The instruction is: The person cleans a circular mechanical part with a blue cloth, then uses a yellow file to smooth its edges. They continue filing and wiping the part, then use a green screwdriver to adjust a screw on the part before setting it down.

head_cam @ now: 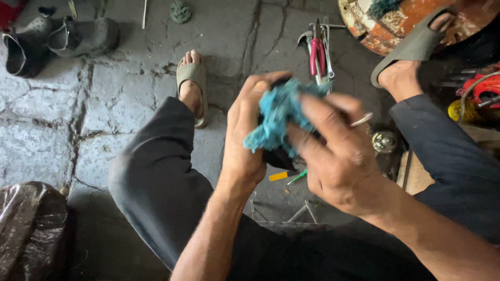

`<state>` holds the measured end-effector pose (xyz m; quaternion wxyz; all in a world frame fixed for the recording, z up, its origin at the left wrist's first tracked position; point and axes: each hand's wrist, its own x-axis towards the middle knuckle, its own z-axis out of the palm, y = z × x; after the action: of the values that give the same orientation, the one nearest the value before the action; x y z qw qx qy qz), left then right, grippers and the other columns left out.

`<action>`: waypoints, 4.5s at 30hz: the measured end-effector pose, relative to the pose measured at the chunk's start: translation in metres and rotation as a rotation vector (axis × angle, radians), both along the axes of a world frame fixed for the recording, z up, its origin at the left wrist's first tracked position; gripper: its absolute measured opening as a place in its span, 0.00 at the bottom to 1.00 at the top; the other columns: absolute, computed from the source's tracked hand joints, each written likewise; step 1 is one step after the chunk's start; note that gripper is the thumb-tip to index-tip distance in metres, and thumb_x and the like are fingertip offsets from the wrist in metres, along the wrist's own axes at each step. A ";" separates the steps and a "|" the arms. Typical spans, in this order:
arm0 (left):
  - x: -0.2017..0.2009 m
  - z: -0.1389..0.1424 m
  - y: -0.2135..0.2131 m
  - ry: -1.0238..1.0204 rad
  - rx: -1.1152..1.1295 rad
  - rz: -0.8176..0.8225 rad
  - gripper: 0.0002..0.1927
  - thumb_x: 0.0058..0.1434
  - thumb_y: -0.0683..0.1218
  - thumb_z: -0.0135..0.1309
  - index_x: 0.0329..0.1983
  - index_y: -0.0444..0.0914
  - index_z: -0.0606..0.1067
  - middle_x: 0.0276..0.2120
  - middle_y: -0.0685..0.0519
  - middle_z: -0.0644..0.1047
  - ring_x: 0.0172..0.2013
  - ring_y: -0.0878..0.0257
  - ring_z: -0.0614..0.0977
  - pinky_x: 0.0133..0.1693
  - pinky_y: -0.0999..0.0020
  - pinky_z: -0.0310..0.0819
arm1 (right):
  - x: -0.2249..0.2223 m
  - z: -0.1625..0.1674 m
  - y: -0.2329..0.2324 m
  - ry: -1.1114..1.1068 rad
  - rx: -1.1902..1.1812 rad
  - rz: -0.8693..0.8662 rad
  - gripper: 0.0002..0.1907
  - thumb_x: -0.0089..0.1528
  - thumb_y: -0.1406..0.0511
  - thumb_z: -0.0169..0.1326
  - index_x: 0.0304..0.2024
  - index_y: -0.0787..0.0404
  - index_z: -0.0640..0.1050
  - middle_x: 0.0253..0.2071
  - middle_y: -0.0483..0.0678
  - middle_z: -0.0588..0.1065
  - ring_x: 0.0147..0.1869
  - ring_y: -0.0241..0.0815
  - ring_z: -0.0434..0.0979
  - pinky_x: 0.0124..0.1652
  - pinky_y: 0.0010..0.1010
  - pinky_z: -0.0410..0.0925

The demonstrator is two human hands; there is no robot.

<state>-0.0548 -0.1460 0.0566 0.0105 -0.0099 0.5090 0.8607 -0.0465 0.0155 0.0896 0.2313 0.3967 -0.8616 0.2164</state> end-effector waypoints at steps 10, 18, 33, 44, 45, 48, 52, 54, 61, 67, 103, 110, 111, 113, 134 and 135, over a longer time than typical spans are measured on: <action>0.004 -0.012 -0.003 -0.098 0.108 -0.260 0.25 0.74 0.52 0.42 0.60 0.27 0.74 0.52 0.43 0.77 0.52 0.58 0.77 0.57 0.64 0.72 | -0.037 0.011 0.060 -0.161 0.251 0.512 0.06 0.51 0.65 0.60 0.30 0.59 0.84 0.52 0.44 0.76 0.51 0.48 0.72 0.48 0.43 0.65; 0.000 0.007 -0.012 -0.122 0.440 -0.310 0.29 0.74 0.60 0.37 0.66 0.34 0.66 0.56 0.34 0.76 0.49 0.49 0.83 0.40 0.57 0.81 | -0.029 0.018 0.065 -0.814 -1.065 0.319 0.09 0.62 0.62 0.54 0.38 0.60 0.82 0.49 0.51 0.78 0.49 0.48 0.76 0.46 0.44 0.68; -0.009 -0.010 0.009 -0.072 0.373 -0.278 0.30 0.73 0.59 0.38 0.66 0.33 0.65 0.58 0.29 0.75 0.52 0.42 0.83 0.53 0.51 0.83 | 0.004 -0.037 0.070 -1.486 -1.286 0.562 0.10 0.69 0.63 0.50 0.44 0.63 0.80 0.46 0.55 0.79 0.45 0.47 0.79 0.44 0.42 0.70; -0.011 -0.009 0.007 -0.033 0.397 -0.275 0.31 0.72 0.60 0.41 0.65 0.32 0.67 0.57 0.28 0.76 0.49 0.41 0.84 0.43 0.51 0.86 | -0.015 -0.043 0.067 -1.421 -1.224 0.401 0.09 0.68 0.67 0.50 0.45 0.66 0.78 0.45 0.54 0.78 0.43 0.46 0.78 0.43 0.38 0.70; -0.011 -0.008 0.005 -0.034 0.378 -0.266 0.31 0.72 0.60 0.41 0.65 0.31 0.67 0.57 0.28 0.76 0.49 0.41 0.84 0.43 0.52 0.86 | -0.016 -0.044 0.064 -1.413 -1.223 0.402 0.09 0.68 0.68 0.50 0.45 0.66 0.78 0.45 0.54 0.78 0.43 0.46 0.77 0.43 0.38 0.70; -0.010 -0.006 0.002 -0.051 0.343 -0.249 0.31 0.72 0.60 0.41 0.65 0.31 0.67 0.57 0.27 0.76 0.49 0.41 0.84 0.40 0.53 0.85 | -0.016 -0.049 0.061 -1.395 -1.222 0.390 0.08 0.68 0.69 0.50 0.46 0.67 0.78 0.45 0.54 0.78 0.43 0.46 0.77 0.43 0.37 0.70; -0.010 -0.005 0.004 0.013 0.398 -0.282 0.31 0.73 0.60 0.41 0.66 0.31 0.67 0.58 0.27 0.76 0.48 0.43 0.85 0.42 0.52 0.86 | -0.003 -0.060 0.066 -1.354 -1.225 0.330 0.08 0.67 0.70 0.50 0.46 0.68 0.78 0.45 0.53 0.77 0.42 0.45 0.77 0.42 0.35 0.70; -0.010 -0.004 0.005 -0.021 0.372 -0.254 0.29 0.73 0.60 0.41 0.63 0.32 0.66 0.56 0.29 0.76 0.46 0.44 0.84 0.37 0.54 0.85 | 0.010 -0.063 0.065 -1.307 -1.222 0.304 0.08 0.67 0.71 0.50 0.46 0.68 0.77 0.45 0.53 0.77 0.42 0.45 0.77 0.42 0.35 0.70; -0.005 -0.004 -0.009 0.014 0.197 -0.153 0.27 0.73 0.56 0.42 0.64 0.31 0.68 0.56 0.37 0.79 0.52 0.55 0.82 0.54 0.61 0.81 | 0.032 -0.039 0.028 -0.547 -1.041 -0.146 0.08 0.67 0.73 0.50 0.47 0.70 0.77 0.44 0.52 0.77 0.41 0.44 0.76 0.42 0.32 0.70; -0.001 -0.009 -0.003 0.080 -0.186 -0.123 0.18 0.76 0.47 0.45 0.63 0.32 0.74 0.49 0.50 0.79 0.50 0.67 0.77 0.54 0.71 0.72 | -0.011 -0.032 0.014 0.076 -0.198 -0.298 0.15 0.61 0.78 0.54 0.52 0.70 0.77 0.47 0.54 0.74 0.44 0.49 0.78 0.41 0.34 0.71; 0.000 -0.022 0.011 -0.012 0.313 -0.097 0.29 0.70 0.58 0.40 0.63 0.32 0.65 0.56 0.32 0.76 0.51 0.45 0.83 0.47 0.53 0.84 | 0.020 -0.144 0.132 -1.390 -1.373 0.216 0.19 0.66 0.67 0.52 0.53 0.76 0.80 0.43 0.57 0.81 0.41 0.43 0.82 0.42 0.33 0.75; 0.001 -0.020 0.007 0.064 0.348 -0.065 0.34 0.76 0.64 0.40 0.68 0.32 0.63 0.58 0.29 0.73 0.54 0.44 0.81 0.54 0.52 0.82 | 0.015 -0.131 0.102 -1.261 -1.094 0.087 0.09 0.64 0.71 0.52 0.42 0.72 0.80 0.38 0.50 0.77 0.36 0.35 0.76 0.40 0.27 0.68; 0.000 -0.020 0.006 0.080 0.338 -0.071 0.34 0.77 0.64 0.41 0.68 0.32 0.63 0.59 0.29 0.73 0.55 0.45 0.81 0.55 0.53 0.81 | 0.012 -0.130 0.096 -1.183 -0.902 0.117 0.11 0.62 0.70 0.51 0.44 0.71 0.80 0.40 0.48 0.78 0.40 0.36 0.77 0.43 0.28 0.69; -0.001 -0.018 0.005 0.093 0.295 -0.088 0.35 0.75 0.65 0.45 0.69 0.33 0.63 0.62 0.30 0.73 0.58 0.47 0.80 0.58 0.54 0.80 | 0.004 -0.129 0.085 -1.005 -0.524 0.178 0.18 0.58 0.68 0.51 0.49 0.68 0.79 0.46 0.46 0.79 0.48 0.39 0.81 0.49 0.30 0.71; -0.008 -0.017 -0.005 -0.156 -0.451 -0.313 0.37 0.57 0.50 0.64 0.68 0.37 0.67 0.58 0.48 0.78 0.54 0.59 0.81 0.46 0.66 0.80 | 0.006 -0.096 0.050 -1.587 -1.442 0.011 0.25 0.70 0.61 0.46 0.65 0.73 0.69 0.52 0.57 0.77 0.51 0.46 0.79 0.46 0.40 0.74; -0.008 -0.017 -0.005 -0.204 -0.430 -0.329 0.35 0.57 0.49 0.64 0.67 0.36 0.68 0.55 0.47 0.79 0.49 0.60 0.82 0.44 0.68 0.81 | 0.006 -0.095 0.051 -1.602 -1.415 -0.004 0.26 0.70 0.62 0.46 0.65 0.74 0.68 0.53 0.57 0.76 0.52 0.45 0.79 0.48 0.39 0.73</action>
<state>-0.0631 -0.1512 0.0391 0.1987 -0.0157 0.6709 0.7143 -0.0401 0.0664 -0.0050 -0.2243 -0.0868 -0.4415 0.8644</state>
